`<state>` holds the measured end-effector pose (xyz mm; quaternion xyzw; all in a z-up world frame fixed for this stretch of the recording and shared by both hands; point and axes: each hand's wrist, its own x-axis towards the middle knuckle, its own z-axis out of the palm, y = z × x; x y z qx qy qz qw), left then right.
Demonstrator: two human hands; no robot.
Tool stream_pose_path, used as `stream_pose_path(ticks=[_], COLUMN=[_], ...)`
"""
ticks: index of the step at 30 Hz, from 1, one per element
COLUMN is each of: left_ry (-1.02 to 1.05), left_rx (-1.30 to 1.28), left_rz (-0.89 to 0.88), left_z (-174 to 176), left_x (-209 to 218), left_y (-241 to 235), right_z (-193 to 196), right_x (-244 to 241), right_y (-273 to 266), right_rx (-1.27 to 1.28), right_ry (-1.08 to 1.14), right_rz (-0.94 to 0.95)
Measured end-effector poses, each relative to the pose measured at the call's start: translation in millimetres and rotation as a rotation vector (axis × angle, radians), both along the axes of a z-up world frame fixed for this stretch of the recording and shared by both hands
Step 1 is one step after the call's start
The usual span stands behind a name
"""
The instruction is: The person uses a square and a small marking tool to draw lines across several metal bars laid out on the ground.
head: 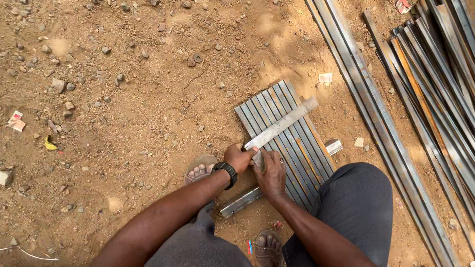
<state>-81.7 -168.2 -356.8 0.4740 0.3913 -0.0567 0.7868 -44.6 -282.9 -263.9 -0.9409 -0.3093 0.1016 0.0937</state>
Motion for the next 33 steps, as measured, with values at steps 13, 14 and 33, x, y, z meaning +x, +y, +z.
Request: stream_pose_path(ticks=[13,14,33], left_ry=[0.128,0.084,-0.126], left_rx=[0.153,0.149,-0.266], left_rz=[-0.221,-0.205,-0.027], left_z=[13,15,-12], left_x=[4,3,1], left_y=[13,14,13], right_z=[1,3,-27], right_x=[71,83,107], right_y=[3,5,-11], right_rx=[-0.054,-0.111,-0.246], right_ry=[-0.003,-0.01,-0.132], right_rz=[-0.119,-0.106,0.015])
